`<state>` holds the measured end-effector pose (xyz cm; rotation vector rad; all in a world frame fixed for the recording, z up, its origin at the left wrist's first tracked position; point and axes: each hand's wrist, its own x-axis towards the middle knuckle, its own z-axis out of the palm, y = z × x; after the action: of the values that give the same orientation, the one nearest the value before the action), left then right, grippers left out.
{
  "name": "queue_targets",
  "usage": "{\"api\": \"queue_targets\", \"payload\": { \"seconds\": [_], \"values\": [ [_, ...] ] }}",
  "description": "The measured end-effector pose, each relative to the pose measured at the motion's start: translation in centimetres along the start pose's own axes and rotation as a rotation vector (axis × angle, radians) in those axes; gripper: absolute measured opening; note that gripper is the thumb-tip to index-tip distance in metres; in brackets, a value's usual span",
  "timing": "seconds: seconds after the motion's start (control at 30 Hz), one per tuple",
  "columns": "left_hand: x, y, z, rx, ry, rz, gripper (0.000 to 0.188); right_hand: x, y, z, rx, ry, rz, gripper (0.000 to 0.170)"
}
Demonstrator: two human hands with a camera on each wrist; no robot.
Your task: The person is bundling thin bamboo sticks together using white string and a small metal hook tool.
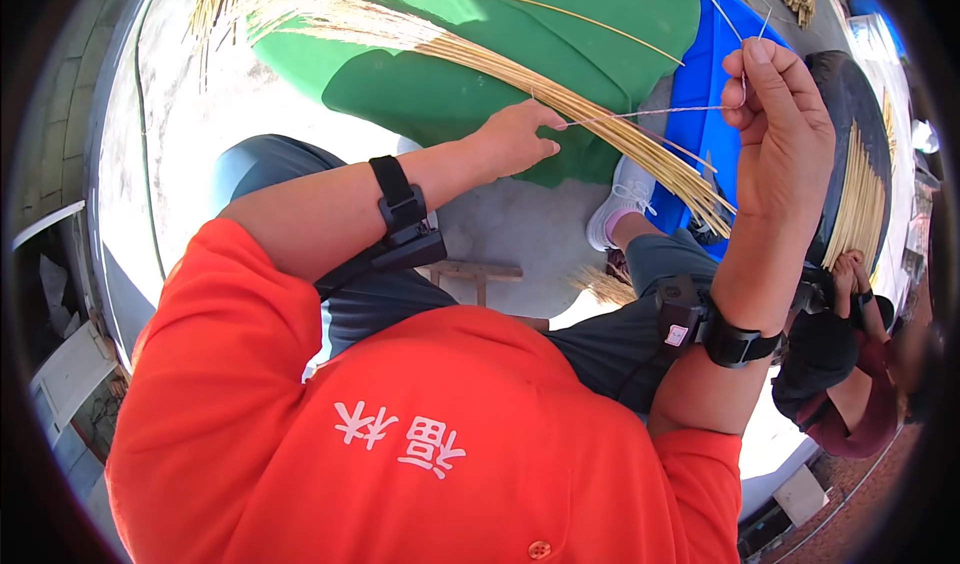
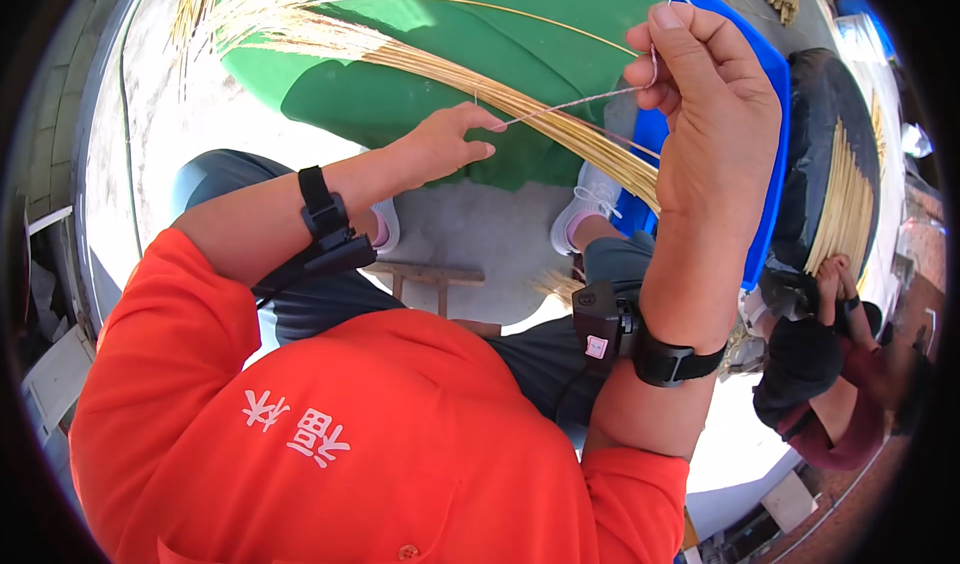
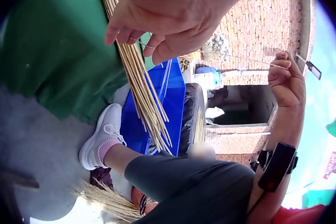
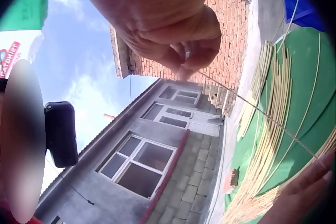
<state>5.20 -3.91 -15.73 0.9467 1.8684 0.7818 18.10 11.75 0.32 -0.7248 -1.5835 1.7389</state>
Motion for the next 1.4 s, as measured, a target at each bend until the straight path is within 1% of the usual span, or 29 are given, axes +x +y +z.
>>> {"api": "queue_targets", "payload": {
  "seconds": [0.07, 0.1, 0.13, 0.17, 0.2, 0.27, 0.3, 0.37, 0.4, 0.47, 0.5, 0.53, 0.6, 0.63, 0.7, 0.73, 0.8, 0.93, 1.07, 1.27, 1.4],
  "values": [
    [-0.3, 0.1, 0.3, 0.109, 0.009, 0.177, 0.041, 0.1, -0.1, -0.1, 0.001, 0.021, -0.025, 0.012],
    [-0.6, 0.2, 0.5, 0.103, 0.008, 0.175, 0.041, 0.1, -0.2, -0.1, 0.025, 0.048, -0.061, 0.011],
    [-0.8, 0.4, 0.7, 0.134, 0.034, 0.229, 0.046, 0.1, -0.2, -0.1, 0.05, 0.073, -0.098, 0.011],
    [-1.0, 0.5, 0.8, 0.167, 0.062, 0.282, 0.05, 0.2, -0.2, -0.2, 0.048, 0.07, -0.096, 0.011],
    [-0.8, 0.5, 0.8, 0.166, 0.064, 0.282, 0.05, 0.3, -0.2, -0.3, 0.06, 0.077, -0.119, 0.011],
    [0.0, 0.3, 0.2, 0.093, 0.173, 0.192, 0.053, 0.3, -0.3, -0.2, 0.076, 0.084, -0.143, 0.011],
    [0.7, -0.2, -0.5, 0.094, 0.174, 0.193, 0.053, 0.3, -0.4, 0.1, 0.105, 0.074, -0.167, 0.01],
    [2.3, -1.4, -2.7, 0.289, 0.282, 0.203, 0.047, 0.2, -0.6, 0.1, 0.133, 0.066, -0.191, 0.01],
    [3.2, -2.2, -3.5, 0.289, 0.282, 0.204, 0.047, 0.2, -0.6, 0.0, 0.126, 0.035, -0.203, 0.013],
    [4.2, -3.5, -4.9, 0.42, 0.261, 0.166, 0.039, 0.2, -0.8, 0.0, 0.12, 0.004, -0.219, 0.015],
    [4.2, -3.9, -4.9, 0.444, 0.315, 0.216, 0.034, 0.2, -1.0, 0.1, 0.13, -0.026, -0.24, 0.015],
    [4.5, -4.1, -4.9, 0.446, 0.316, 0.218, 0.034, 0.2, -1.1, 0.1, 0.139, -0.054, -0.262, 0.016],
    [4.5, -3.3, -4.9, 0.537, 0.237, 0.18, 0.036, 0.3, -1.1, 0.0, 0.164, -0.081, -0.286, 0.016],
    [4.5, -2.8, -4.7, 0.539, 0.233, 0.185, 0.036, 0.3, -1.2, -0.2, 0.189, -0.11, -0.31, 0.016],
    [4.5, -2.6, -4.4, 0.687, 0.17, 0.197, 0.039, 0.2, -1.3, 0.0, 0.203, -0.128, -0.341, 0.015],
    [4.5, -2.4, -4.3, 0.69, 0.169, 0.199, 0.039, 0.1, -1.3, 0.0, 0.219, -0.15, -0.372, 0.014],
    [4.9, -2.8, -3.9, 0.748, 0.189, 0.23, 0.043, 0.1, -1.3, -0.1, 0.214, -0.153, -0.392, 0.013],
    [5.6, -3.7, -3.8, 0.78, 0.207, 0.247, 0.045, -0.3, -1.4, 0.0, 0.197, -0.153, -0.437, 0.012],
    [5.3, -3.4, -3.8, 0.791, 0.194, 0.237, 0.05, -0.4, -1.4, -0.1, 0.169, -0.14, -0.452, 0.012],
    [5.1, -3.0, -3.9, 0.794, 0.151, 0.198, 0.052, -0.6, -1.3, -0.1, 0.23, -0.179, -0.452, 0.012],
    [4.9, -2.8, -4.0, 0.797, 0.144, 0.184, 0.053, -0.7, -1.3, -0.1, 0.301, -0.221, -0.38, 0.012]
  ]
}}
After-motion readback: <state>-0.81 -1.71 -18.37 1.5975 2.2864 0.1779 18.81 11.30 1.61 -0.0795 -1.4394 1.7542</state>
